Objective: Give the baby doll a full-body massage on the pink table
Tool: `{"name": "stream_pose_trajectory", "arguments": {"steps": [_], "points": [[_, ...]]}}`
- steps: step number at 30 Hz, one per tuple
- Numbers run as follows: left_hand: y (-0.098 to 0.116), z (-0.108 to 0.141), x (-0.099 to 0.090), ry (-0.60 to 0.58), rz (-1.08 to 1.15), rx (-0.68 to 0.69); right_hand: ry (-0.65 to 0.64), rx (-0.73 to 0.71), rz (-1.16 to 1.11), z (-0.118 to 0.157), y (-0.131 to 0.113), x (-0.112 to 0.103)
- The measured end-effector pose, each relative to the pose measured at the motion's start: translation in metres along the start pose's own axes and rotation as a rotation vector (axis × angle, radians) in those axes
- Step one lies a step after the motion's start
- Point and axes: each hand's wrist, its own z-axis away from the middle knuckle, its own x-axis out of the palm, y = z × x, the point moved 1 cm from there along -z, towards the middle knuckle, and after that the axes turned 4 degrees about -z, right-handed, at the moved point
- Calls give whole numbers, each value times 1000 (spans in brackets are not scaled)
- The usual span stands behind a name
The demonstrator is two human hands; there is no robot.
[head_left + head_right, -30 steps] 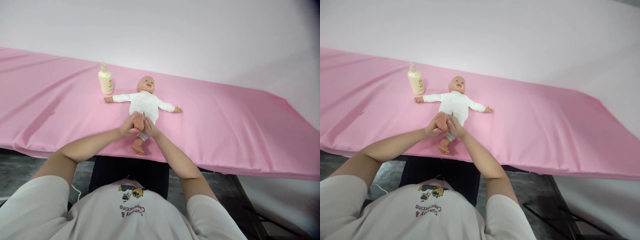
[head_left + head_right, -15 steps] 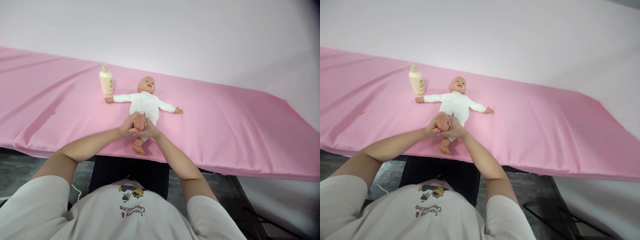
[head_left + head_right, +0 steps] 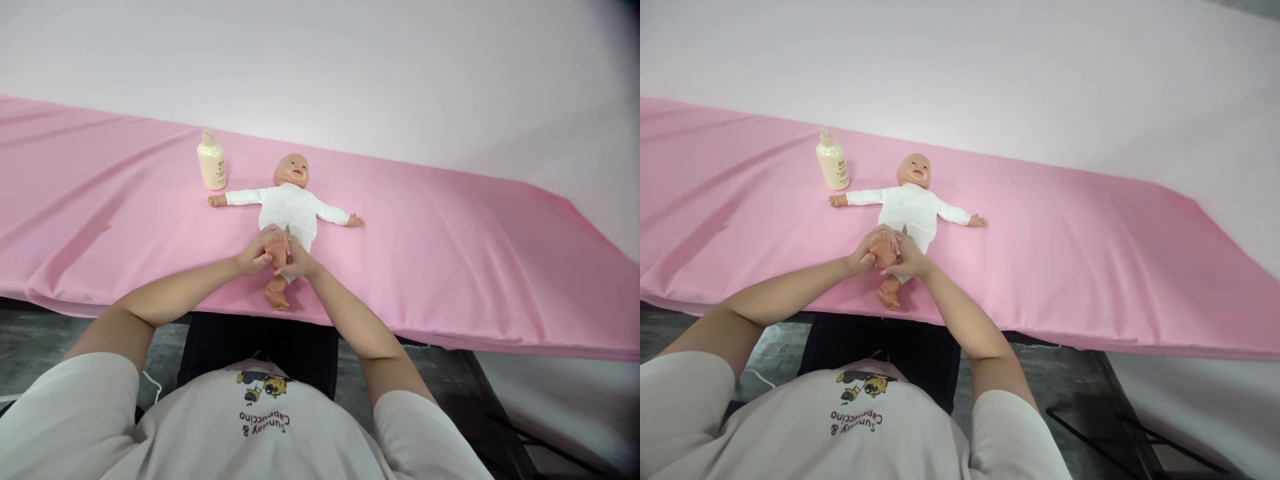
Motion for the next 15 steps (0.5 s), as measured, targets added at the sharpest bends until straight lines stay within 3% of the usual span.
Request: {"name": "stream_pose_trajectory", "arguments": {"steps": [4, 8, 15], "points": [[3, 1, 0, 12, 19, -56, 33, -68, -26, 0, 3, 0], [5, 5, -2, -57, -81, -72, -6, -16, -60, 0, -4, -1], [6, 8, -3, -40, -45, -104, -18, -50, -45, 0, -3, -2]]}}
